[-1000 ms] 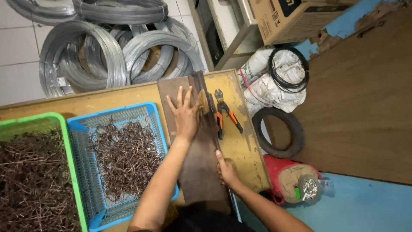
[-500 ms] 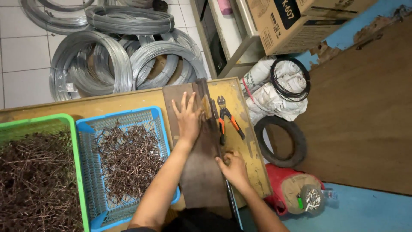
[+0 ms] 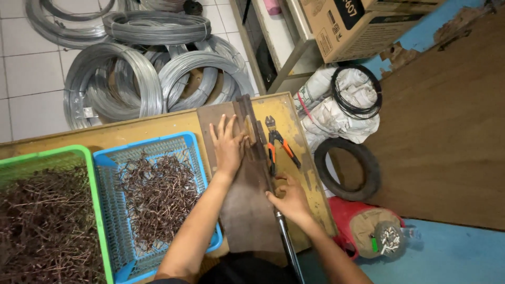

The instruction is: Sorting through small metal wire segments and using a bolt cutter to trim them to a uniform length against a guide.

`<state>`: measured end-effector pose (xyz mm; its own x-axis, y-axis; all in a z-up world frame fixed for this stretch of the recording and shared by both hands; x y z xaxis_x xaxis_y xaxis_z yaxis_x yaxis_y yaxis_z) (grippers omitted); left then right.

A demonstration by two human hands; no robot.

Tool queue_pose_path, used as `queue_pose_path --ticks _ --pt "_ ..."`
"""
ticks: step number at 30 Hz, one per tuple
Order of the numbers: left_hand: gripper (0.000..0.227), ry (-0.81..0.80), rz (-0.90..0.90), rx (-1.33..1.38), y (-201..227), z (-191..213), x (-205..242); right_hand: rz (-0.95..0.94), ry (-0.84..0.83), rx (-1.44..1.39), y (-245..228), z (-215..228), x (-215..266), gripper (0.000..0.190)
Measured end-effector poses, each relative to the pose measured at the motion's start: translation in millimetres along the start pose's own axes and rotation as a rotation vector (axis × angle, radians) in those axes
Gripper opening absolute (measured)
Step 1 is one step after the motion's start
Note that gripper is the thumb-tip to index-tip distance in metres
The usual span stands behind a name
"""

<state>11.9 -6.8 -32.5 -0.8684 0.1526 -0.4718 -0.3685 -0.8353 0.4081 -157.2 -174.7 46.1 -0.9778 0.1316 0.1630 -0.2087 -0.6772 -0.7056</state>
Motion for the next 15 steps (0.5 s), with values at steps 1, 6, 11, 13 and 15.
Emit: queue_pose_path --ticks 1,6,11,13,15 --pt "0.013 -0.002 0.0 -0.004 -3 1 1 0.0 -0.002 -0.004 -2 0 -1 0.04" --pt "0.014 -0.01 -0.03 0.049 -1 -1 -3 -0.051 -0.004 -0.096 -17 9 1 0.039" --pt "0.016 0.01 -0.024 0.054 -1 -2 1 -0.139 -0.012 -0.108 -37 22 3 0.039" --pt "0.016 0.028 -0.026 0.044 -2 -2 -3 -0.093 0.004 -0.135 -40 25 -2 0.037" --pt "0.015 0.012 -0.03 0.014 1 0 -1 -0.126 0.008 -0.121 -42 30 -2 0.031"
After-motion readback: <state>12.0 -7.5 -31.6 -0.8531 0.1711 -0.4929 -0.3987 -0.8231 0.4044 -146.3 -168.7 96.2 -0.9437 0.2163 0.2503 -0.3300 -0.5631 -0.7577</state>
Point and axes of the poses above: each hand's wrist, its own x-axis away from the middle knuckle, its own z-axis out of the back of the hand, y = z × x, the point moved 1 cm from there along -x, towards the middle knuckle, and after that the axes turned 8 degrees about -x, right-handed, at the moved point
